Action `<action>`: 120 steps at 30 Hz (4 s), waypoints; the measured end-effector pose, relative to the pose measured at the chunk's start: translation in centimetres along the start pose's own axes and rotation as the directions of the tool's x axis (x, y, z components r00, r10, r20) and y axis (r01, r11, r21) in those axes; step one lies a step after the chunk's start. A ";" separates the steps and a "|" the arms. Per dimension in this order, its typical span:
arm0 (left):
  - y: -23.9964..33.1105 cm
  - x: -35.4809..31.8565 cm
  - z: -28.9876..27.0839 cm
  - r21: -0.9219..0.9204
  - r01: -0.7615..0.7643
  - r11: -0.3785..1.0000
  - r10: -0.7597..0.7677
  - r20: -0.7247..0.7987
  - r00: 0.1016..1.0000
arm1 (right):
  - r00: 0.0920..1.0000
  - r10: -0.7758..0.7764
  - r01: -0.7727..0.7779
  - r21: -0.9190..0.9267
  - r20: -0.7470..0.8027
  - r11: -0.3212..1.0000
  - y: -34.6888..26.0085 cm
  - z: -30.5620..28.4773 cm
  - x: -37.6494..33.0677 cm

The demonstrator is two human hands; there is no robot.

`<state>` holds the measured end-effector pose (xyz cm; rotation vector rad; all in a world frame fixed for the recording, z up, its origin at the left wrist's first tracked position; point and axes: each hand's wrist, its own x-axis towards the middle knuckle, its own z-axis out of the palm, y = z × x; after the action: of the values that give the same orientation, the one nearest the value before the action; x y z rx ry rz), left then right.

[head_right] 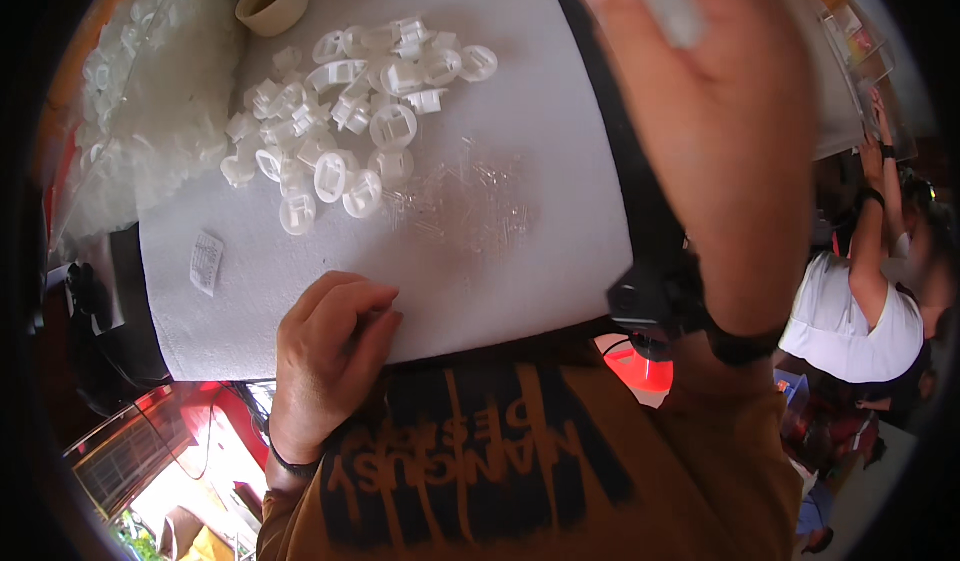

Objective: Manually inserting small metal pins into white plastic component housings on a table.

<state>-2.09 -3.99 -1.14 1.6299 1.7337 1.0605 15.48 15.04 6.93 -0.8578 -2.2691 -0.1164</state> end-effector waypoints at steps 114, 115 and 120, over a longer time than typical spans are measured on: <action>4.4 5.1 2.3 -0.734 0.055 0.677 -0.116 -0.033 0.993 | 0.726 -0.159 -0.673 0.645 0.669 -0.362 1.3 2.9 -6.7; 4.4 5.2 2.5 -0.733 0.053 0.678 -0.116 -0.036 0.993 | 0.722 -0.137 -0.675 0.647 0.678 -0.354 1.1 2.8 -6.7; 4.3 5.4 3.3 -0.625 -0.021 0.780 -0.104 -0.163 0.981 | 0.714 -0.122 -0.679 0.641 0.689 -0.357 1.0 2.7 -6.7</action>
<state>2.37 1.81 1.32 1.0831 1.2951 1.6015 18.09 12.97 0.41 -0.4141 -1.3157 2.3201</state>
